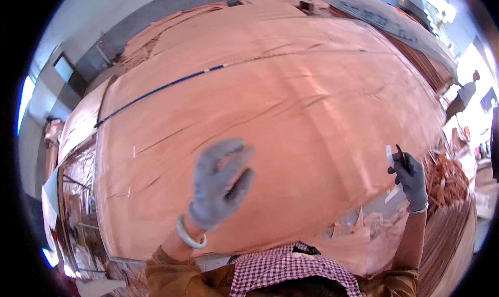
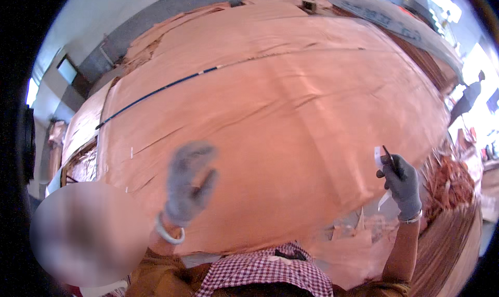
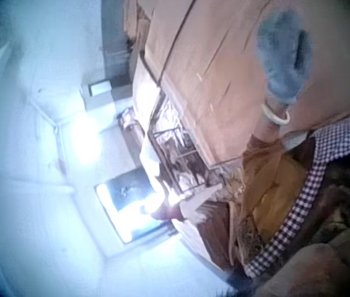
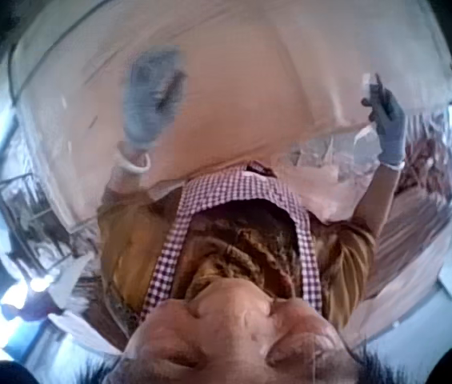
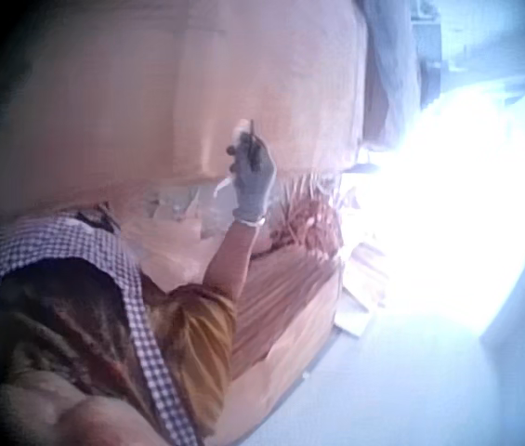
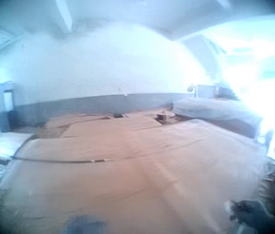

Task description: The person organizes and prepares wood veneer sheets by smoothing them out on a table, applying adhesive strips to join or repair them using a handheld cutter, and trimming excess pieces.

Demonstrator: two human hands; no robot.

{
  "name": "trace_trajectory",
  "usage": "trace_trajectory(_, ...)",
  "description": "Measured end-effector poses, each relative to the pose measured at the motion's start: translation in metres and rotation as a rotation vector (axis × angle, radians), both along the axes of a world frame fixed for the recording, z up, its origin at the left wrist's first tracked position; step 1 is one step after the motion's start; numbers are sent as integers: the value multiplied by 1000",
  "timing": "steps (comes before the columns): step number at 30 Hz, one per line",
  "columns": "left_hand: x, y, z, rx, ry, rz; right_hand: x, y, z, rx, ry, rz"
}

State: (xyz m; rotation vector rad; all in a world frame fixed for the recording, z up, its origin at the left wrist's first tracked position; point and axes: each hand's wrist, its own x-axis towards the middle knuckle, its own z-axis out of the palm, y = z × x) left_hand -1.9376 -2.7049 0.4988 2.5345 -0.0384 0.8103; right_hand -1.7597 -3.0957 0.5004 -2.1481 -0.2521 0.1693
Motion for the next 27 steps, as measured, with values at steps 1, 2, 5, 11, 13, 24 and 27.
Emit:
trace_trajectory(1, 12, 27, -21, 117, 30, -7, 26, 32, 11, 7, 40, 58)
trace_trajectory(2, 3, 45, -55, 225, 75, 10, 41, 62, 11, 5, 88, 143)
trace_trajectory(5, -10, 80, -115, 292, 395, 176, 81, 121, 2, -25, 202, 297)
trace_trajectory(11, -14, 116, -164, 260, 419, 466, 112, 199, -71, 145, 317, 569)
trace_trajectory(13, -17, 143, -175, 269, 451, 569, 111, 254, -84, 101, 413, 661)
trace_trajectory(24, -23, 294, -223, 276, 456, 812, 32, 576, -157, 271, 724, 1120)
trace_trajectory(27, -17, 306, -234, 188, 460, 732, 29, 617, -183, 194, 758, 1053)
